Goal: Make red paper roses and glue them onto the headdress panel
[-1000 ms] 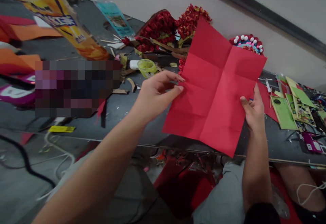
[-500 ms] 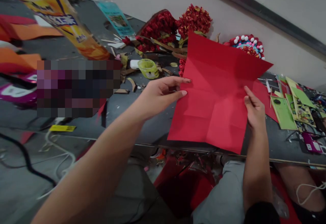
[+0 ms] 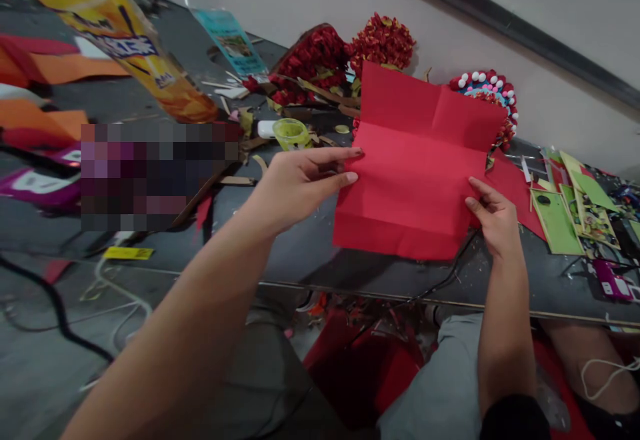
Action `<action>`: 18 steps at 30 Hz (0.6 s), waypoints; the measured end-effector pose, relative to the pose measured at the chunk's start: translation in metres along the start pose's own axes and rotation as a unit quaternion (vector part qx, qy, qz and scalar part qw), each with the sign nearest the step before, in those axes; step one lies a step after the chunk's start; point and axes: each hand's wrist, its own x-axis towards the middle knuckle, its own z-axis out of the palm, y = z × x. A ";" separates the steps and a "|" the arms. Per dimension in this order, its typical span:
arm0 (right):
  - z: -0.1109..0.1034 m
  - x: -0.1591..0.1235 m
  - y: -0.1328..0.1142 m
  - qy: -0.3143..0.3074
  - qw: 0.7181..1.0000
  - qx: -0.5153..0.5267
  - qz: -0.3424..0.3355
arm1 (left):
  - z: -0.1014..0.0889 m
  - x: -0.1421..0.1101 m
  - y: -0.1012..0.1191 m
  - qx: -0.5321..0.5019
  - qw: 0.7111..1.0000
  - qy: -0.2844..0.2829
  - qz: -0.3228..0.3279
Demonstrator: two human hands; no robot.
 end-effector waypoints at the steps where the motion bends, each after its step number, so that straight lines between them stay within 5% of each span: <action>1: 0.002 0.000 0.000 -0.005 1.000 0.005 -0.005 | 0.000 -0.001 0.000 0.011 1.000 0.008 0.012; 5: 0.007 -0.001 -0.004 -0.013 0.999 0.001 -0.037 | 0.003 -0.004 0.003 0.082 0.989 0.053 0.112; 9: 0.006 -0.005 -0.016 0.049 0.992 -0.084 -0.079 | 0.003 -0.004 0.006 0.131 0.967 0.098 0.195; 14: 0.010 -0.011 -0.035 0.126 0.946 -0.210 -0.213 | -0.001 -0.006 0.013 0.309 0.888 0.153 0.303; 18: 0.017 -0.016 -0.046 0.124 0.918 -0.231 -0.297 | 0.007 -0.013 0.021 0.380 0.851 0.102 0.347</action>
